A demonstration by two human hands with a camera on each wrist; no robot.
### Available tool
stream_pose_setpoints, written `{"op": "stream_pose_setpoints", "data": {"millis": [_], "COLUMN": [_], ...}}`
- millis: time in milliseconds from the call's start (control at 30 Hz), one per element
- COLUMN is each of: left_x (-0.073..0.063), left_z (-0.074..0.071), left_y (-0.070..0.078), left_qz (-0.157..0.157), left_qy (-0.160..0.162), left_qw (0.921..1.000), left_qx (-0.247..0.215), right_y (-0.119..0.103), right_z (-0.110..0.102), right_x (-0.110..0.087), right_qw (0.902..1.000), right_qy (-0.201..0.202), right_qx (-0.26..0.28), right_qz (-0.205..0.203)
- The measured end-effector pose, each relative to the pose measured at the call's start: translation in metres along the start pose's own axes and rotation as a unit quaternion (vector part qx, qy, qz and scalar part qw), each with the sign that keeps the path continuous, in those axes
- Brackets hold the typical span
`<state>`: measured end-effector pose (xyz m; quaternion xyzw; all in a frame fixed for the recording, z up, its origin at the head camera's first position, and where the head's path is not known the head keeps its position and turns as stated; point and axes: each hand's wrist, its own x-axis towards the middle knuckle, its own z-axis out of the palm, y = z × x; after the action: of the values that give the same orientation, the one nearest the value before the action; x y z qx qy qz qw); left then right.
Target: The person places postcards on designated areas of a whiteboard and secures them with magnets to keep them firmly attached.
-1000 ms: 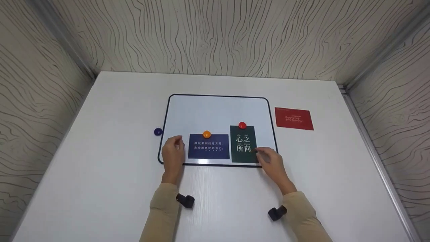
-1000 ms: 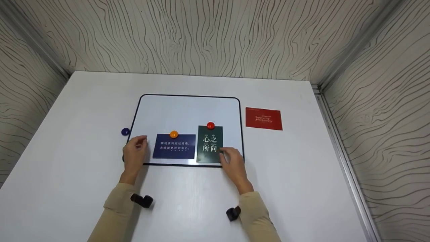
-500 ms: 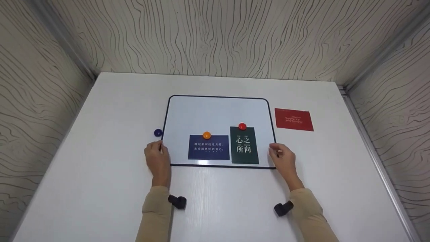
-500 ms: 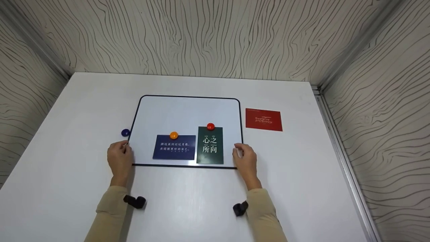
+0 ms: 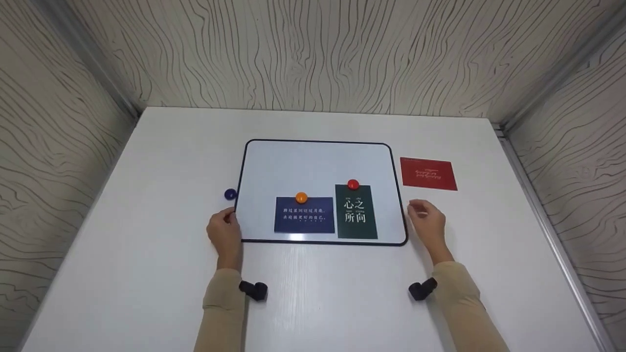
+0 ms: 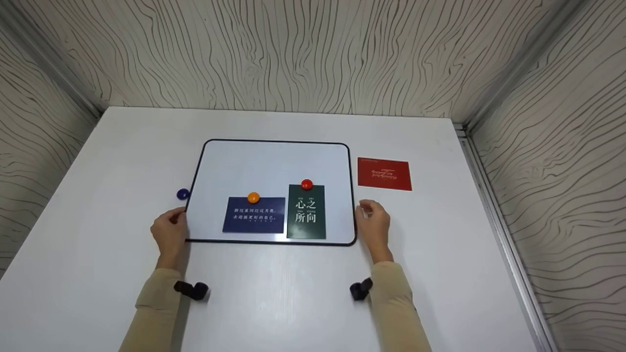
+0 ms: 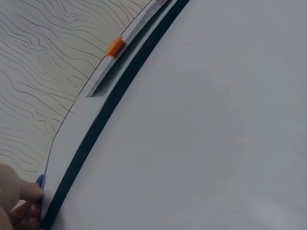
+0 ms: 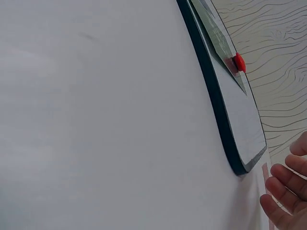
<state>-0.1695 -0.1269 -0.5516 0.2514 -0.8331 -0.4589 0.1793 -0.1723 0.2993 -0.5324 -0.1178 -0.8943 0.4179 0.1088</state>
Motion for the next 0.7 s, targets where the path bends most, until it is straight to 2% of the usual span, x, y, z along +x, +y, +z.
{"op": "stream_pose_setpoints", "data": {"millis": [167,400,567,700], "left_x": [0.004,0.004,0.004,0.004], "left_z": [-0.003,-0.003,-0.003,-0.002], "left_y": [0.0,0.001,0.001,0.0], "left_qz": [-0.01,-0.024,-0.024,-0.021], "left_qy": [-0.015,-0.013,-0.013,-0.013], "left_qw": [0.9998,0.9996,0.9996,0.9996], "left_qx": [-0.003,0.0,-0.006,-0.011], "right_y": [0.004,0.008,0.01,0.013], "right_z": [-0.006,-0.013,-0.017,-0.022], "right_x": [0.01,0.019,0.025,0.03], "right_qw": [0.9999,0.9992,0.9975,0.997], "right_qy": [0.005,-0.005,-0.016,-0.003], "right_qx": [-0.007,-0.019,-0.026,-0.031], "right_qz": [0.012,0.035,0.064,0.071]}}
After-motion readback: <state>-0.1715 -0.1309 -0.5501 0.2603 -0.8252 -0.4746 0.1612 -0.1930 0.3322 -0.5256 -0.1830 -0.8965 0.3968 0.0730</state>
